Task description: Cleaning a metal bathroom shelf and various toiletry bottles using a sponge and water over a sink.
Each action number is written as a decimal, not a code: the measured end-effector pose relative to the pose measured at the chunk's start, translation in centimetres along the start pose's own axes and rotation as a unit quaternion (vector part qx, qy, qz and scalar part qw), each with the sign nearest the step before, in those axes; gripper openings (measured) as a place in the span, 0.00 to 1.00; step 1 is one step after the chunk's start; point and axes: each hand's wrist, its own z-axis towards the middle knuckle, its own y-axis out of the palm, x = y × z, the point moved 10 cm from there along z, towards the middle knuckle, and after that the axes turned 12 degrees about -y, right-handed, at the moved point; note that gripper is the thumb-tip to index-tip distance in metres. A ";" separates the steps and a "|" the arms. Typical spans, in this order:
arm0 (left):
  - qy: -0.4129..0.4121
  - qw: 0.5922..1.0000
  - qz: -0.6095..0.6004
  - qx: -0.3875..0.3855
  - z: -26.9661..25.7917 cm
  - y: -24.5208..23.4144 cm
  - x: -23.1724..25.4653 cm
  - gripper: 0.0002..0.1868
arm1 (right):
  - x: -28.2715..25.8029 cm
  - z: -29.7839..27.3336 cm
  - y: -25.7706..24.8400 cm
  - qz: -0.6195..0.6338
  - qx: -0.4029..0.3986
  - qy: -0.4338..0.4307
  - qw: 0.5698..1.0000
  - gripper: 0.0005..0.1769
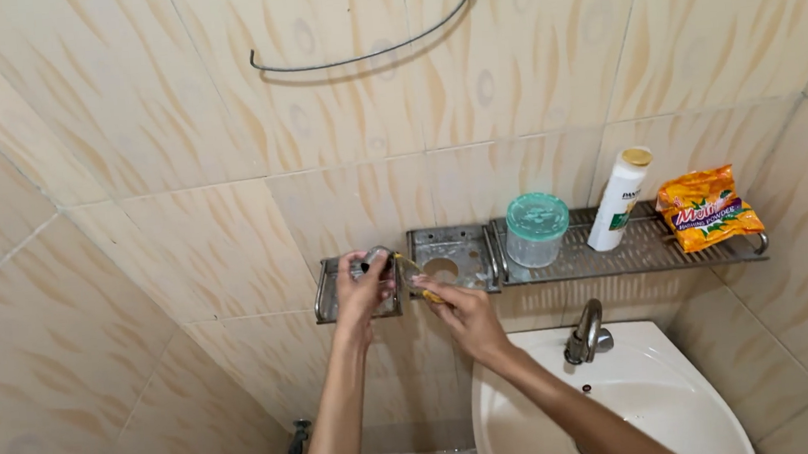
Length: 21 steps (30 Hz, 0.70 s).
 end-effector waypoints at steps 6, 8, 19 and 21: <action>0.142 0.889 0.394 0.187 3.3 -1.9 0.3 0.24 | 4.4 2.7 0.9 -0.047 0.059 0.269 0.960 0.21; 0.247 0.853 0.429 0.165 3.6 -0.6 1.3 0.23 | 3.9 3.5 0.7 -0.064 0.036 0.275 0.959 0.21; 0.253 0.747 0.582 0.197 1.4 -0.2 4.3 0.17 | -4.4 3.7 3.8 -0.214 -0.021 -0.108 0.971 0.23; 0.291 0.669 0.651 0.213 2.1 -0.9 4.3 0.21 | -3.9 4.1 4.5 -0.247 -0.021 -0.100 0.963 0.23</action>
